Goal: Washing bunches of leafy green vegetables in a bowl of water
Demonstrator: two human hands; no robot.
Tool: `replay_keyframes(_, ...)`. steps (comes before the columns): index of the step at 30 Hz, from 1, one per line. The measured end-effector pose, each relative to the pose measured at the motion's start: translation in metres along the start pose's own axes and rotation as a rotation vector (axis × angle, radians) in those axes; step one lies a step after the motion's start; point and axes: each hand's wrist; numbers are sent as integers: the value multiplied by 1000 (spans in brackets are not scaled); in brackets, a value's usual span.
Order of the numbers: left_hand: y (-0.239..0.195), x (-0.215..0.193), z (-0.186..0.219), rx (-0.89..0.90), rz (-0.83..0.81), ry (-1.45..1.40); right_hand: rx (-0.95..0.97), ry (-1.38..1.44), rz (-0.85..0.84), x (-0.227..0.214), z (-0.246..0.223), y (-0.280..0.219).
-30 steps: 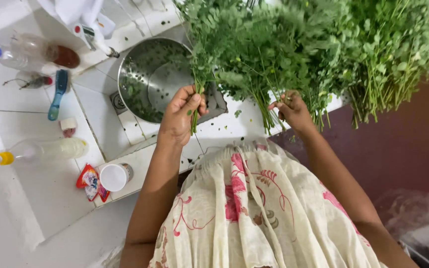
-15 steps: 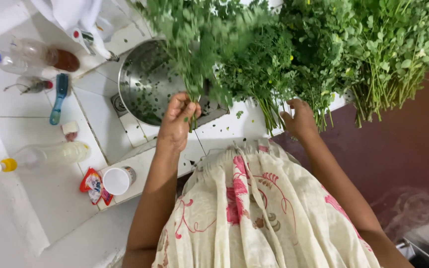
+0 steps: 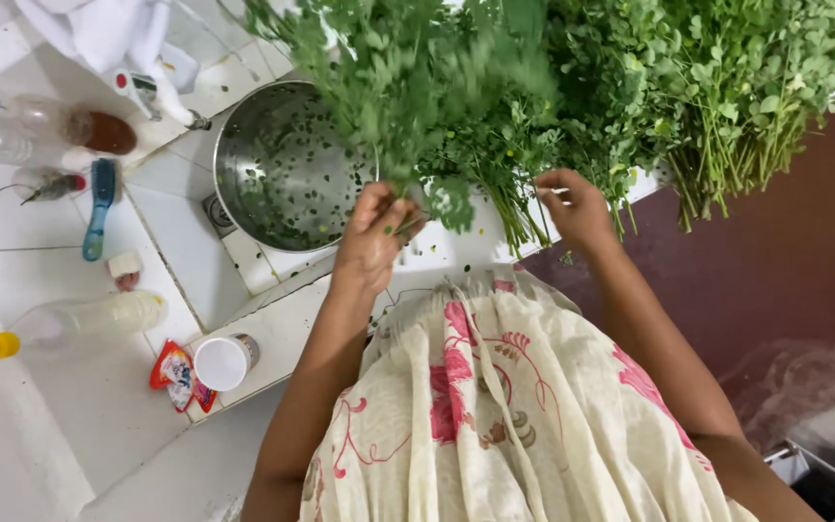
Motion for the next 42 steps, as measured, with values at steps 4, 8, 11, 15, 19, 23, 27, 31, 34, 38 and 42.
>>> replay_keyframes(4,33,22,-42,-31,-25,-93,115,-81,71,-23,63,19)
replay_keyframes(8,67,21,-145,-6,-133,53,159,-70,203,-50,113,18)
replay_keyframes(11,94,-7,-241,-101,-248,443,238,-87,265,-54,162,29)
replay_keyframes(15,96,-15,-249,-214,-475,1156,299,-115,294,-49,186,33)
replay_keyframes(19,88,-34,-225,-158,-583,1230,305,-197,340,-40,189,41)
replay_keyframes(23,70,-33,-184,-214,-523,1172,215,-268,463,-31,182,52)
replay_keyframes(27,43,-13,-141,-283,-392,966,220,-291,427,-25,183,60)
replay_keyframes(31,27,-29,-133,-322,-329,915,149,-212,451,-33,189,54)
replay_keyframes(34,9,-37,-124,-332,-303,881,24,-314,561,-42,154,31)
replay_keyframes(38,-1,-44,-123,-347,-269,858,214,-400,383,-32,131,39)
replay_keyframes(42,-6,-60,-129,-362,-269,897,249,-672,398,-16,190,80)
Point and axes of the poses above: each hand's wrist, its own y-axis towards the middle knuckle, its own x-axis out of the palm, z = x × y, and after that the axes turned 10 degrees about x, right-handed
